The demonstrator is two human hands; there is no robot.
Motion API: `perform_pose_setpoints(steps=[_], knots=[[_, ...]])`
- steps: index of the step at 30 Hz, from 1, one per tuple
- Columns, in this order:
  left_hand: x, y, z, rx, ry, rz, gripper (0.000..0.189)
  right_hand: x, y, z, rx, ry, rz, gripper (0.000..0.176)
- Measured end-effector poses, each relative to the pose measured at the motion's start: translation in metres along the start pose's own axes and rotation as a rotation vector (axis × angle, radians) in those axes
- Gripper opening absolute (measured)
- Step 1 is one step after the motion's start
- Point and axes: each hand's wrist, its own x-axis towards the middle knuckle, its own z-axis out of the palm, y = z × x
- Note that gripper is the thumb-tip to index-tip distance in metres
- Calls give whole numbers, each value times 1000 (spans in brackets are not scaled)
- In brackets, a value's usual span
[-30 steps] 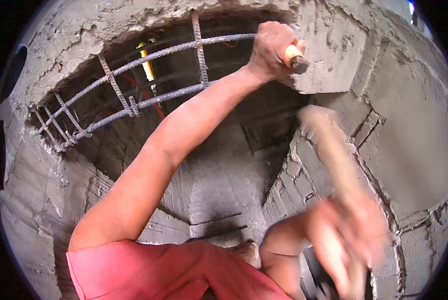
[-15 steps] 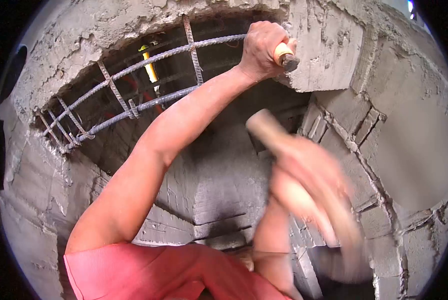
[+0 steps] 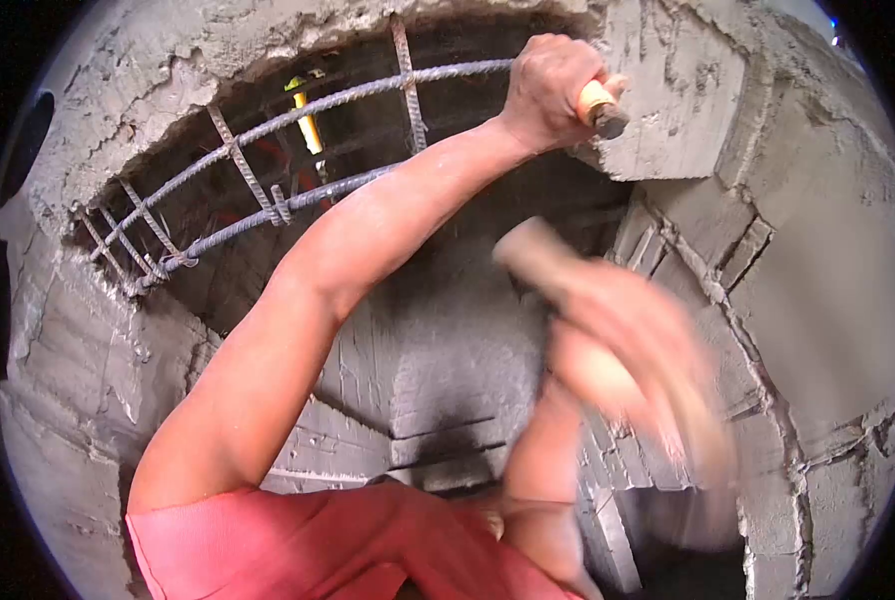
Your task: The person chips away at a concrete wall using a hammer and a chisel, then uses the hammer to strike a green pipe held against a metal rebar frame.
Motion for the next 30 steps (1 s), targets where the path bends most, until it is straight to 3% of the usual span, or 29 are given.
perform_pose_setpoints(steps=[5,6,8,9,11,14,16,17,19,20,21,23,24,25,27,28,29,30], knots=[[-10,6,-1,42,-33,-14,28,-30,80,30,-560,838,522,47],[-10,6,-1,20,-51,-6,28,-12,53,33,-1204,619,419,56],[2,-2,-5,7,-65,33,28,52,1,51,-1138,373,213,54],[4,-1,-6,-5,-70,25,28,82,-36,67,-1358,390,67,52],[2,-2,-5,-22,-75,17,28,116,-104,96,-694,289,81,53],[-2,-1,1,4,-28,15,27,7,23,53,-647,583,-324,33],[2,-5,-1,16,-51,35,27,-102,98,-6,-894,1328,784,55],[4,-3,-6,82,-124,40,26,-71,111,-3,-690,741,936,52],[6,-2,-6,62,-105,31,26,-53,105,31,-807,1151,777,55],[6,-5,-5,50,-101,67,26,-51,70,25,-675,903,675,59],[5,-5,-7,49,-109,69,26,-23,40,29,-55,829,548,63],[12,1,-14,-20,-168,16,27,33,-12,63,-1012,466,349,61],[13,0,-15,-22,-170,19,27,70,-35,71,-1609,85,119,52],[12,-1,-14,-24,-178,17,27,100,-33,98,-1013,329,-61,35],[9,-5,-8,-29,-183,14,28,133,-45,117,-927,119,-356,71],[9,-6,-7,-8,-150,18,27,102,-41,103,-848,195,-431,68],[8,-3,-7,9,-116,16,26,37,-10,71,-809,393,-389,66],[8,-1,-5,4,-104,20,26,-18,25,39,-937,577,-187,63]])
